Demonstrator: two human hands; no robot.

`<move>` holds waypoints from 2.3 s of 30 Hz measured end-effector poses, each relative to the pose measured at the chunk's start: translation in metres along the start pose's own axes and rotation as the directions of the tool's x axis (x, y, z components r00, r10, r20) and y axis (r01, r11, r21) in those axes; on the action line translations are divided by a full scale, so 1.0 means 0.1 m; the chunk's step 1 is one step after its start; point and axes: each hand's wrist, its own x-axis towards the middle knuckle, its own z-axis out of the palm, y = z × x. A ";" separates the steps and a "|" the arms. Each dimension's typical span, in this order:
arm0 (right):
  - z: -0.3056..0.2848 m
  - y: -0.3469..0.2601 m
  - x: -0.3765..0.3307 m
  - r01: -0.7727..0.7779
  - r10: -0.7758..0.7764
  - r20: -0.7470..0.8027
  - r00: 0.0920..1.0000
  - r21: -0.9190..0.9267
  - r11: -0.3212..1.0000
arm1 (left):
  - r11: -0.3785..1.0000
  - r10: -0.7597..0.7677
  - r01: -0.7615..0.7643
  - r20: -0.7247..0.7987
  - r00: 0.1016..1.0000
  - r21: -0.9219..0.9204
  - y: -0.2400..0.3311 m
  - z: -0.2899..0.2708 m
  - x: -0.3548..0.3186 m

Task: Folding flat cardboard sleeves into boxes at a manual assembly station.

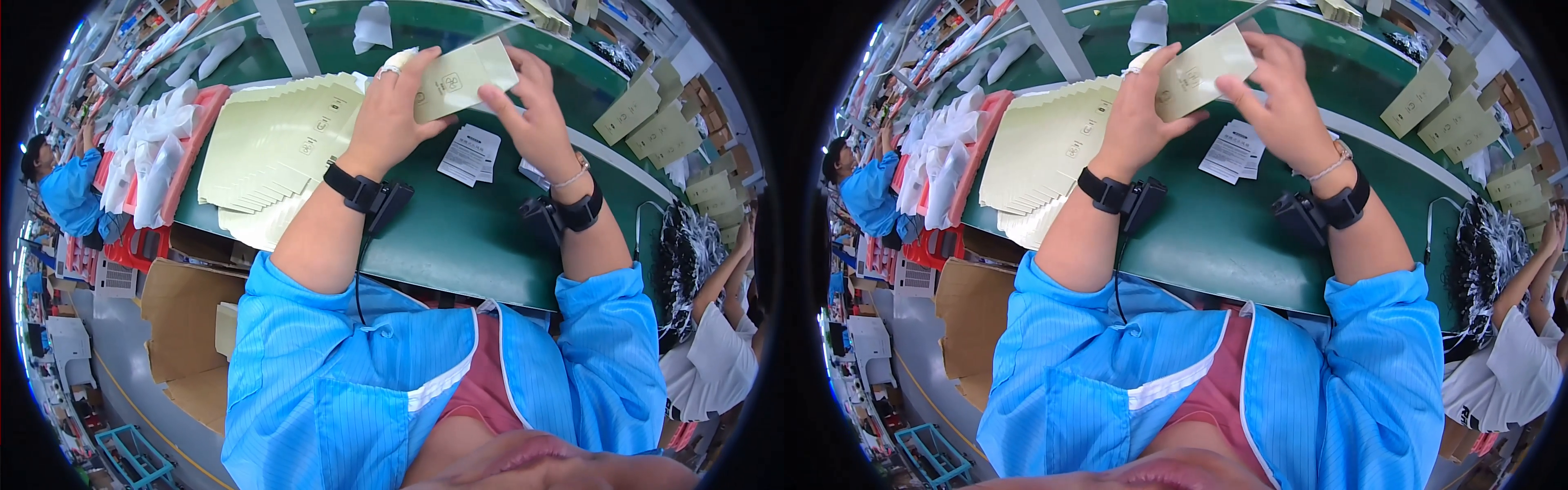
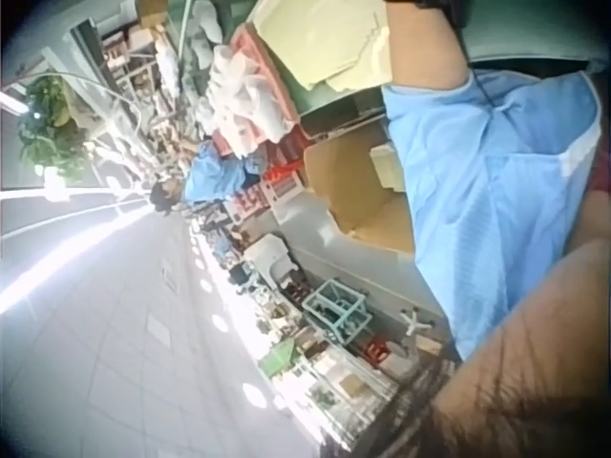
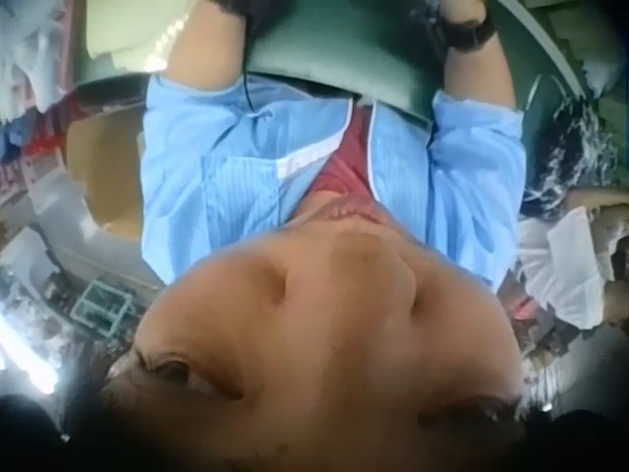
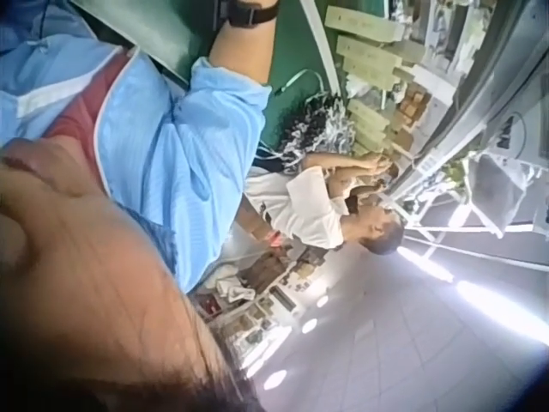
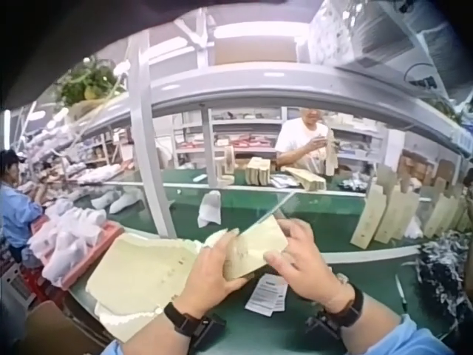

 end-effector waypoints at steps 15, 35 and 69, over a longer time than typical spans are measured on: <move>0.00 1.54 0.12 -0.174 0.020 -0.279 0.960 -0.541 0.823 | 0.765 -0.591 0.534 0.064 0.804 0.362 -0.67 -0.15 -0.01; 0.44 -0.42 0.19 -0.296 0.232 0.208 0.950 0.837 0.461 | 0.989 0.060 -0.091 -0.252 0.966 -0.113 0.00 -0.35 0.05; 0.02 -0.35 0.29 -0.101 0.086 0.054 0.995 0.536 0.838 | 0.876 0.338 -0.421 -0.320 0.885 -0.237 -0.08 -0.18 0.03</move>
